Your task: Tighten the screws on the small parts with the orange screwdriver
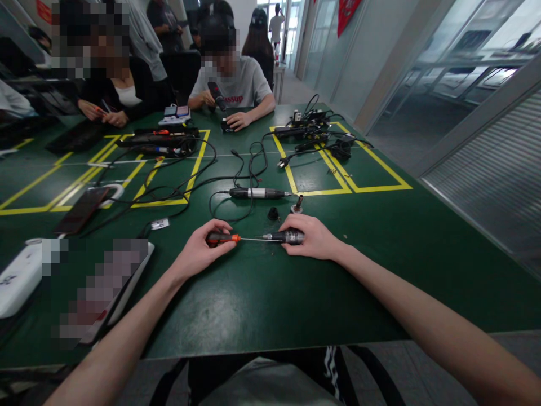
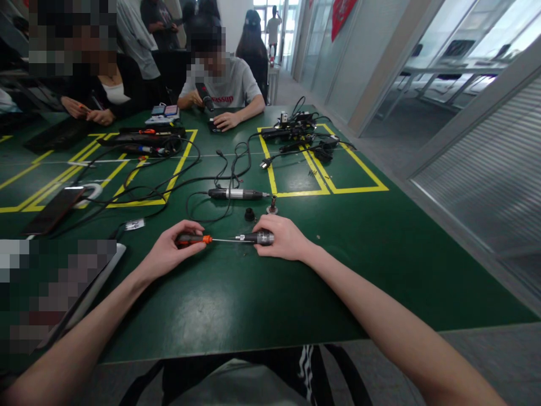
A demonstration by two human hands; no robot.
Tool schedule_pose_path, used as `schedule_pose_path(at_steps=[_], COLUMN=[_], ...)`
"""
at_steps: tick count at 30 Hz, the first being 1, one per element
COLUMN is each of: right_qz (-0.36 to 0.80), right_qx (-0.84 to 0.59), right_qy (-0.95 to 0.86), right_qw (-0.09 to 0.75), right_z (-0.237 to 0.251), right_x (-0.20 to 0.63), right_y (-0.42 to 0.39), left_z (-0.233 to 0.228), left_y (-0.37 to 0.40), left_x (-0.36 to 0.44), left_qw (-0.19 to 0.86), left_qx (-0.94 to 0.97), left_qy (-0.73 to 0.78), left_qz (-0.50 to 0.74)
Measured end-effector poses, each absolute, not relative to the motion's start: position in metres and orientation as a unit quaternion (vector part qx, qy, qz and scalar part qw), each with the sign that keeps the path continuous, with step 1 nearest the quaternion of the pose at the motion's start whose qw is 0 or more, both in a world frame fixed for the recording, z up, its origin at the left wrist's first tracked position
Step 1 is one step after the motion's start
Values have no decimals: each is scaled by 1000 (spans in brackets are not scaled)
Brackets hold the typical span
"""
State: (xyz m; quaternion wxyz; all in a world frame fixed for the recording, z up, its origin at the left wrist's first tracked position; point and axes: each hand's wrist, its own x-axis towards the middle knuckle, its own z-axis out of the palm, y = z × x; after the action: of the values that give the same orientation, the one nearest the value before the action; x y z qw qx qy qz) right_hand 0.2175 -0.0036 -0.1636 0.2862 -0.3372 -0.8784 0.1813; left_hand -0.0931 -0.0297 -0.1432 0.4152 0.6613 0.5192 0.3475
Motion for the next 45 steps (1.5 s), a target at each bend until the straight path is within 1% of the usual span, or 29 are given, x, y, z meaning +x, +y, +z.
schedule_pose_path(at_steps=[8,15,20,23,31,45], right_qz=[193,194,196,188,183,185], right_qx=[-348,-349,-351,-348,-347,-350], right_qy=[-874,-871,-870,-872,-875,-875], right_qw=[281,286,284,288,283,280], right_z=[-162,-161,-162,-163,-162,-163], right_x=[218,219,219,220,223,223], right_y=[-4,-4,-4,-4,-4,-3], left_z=[-145,-143,-141,-141,-141,-141], left_y=[-27,-30,-32,-31,-31,-33], left_x=[-94,-93,-96,-96,-94,-93], left_qw=[383,401,382,390,402,377], left_qx=[669,682,702,699,692,710], left_qy=[521,509,508,510,513,508], left_qz=[367,339,321,314,310,311])
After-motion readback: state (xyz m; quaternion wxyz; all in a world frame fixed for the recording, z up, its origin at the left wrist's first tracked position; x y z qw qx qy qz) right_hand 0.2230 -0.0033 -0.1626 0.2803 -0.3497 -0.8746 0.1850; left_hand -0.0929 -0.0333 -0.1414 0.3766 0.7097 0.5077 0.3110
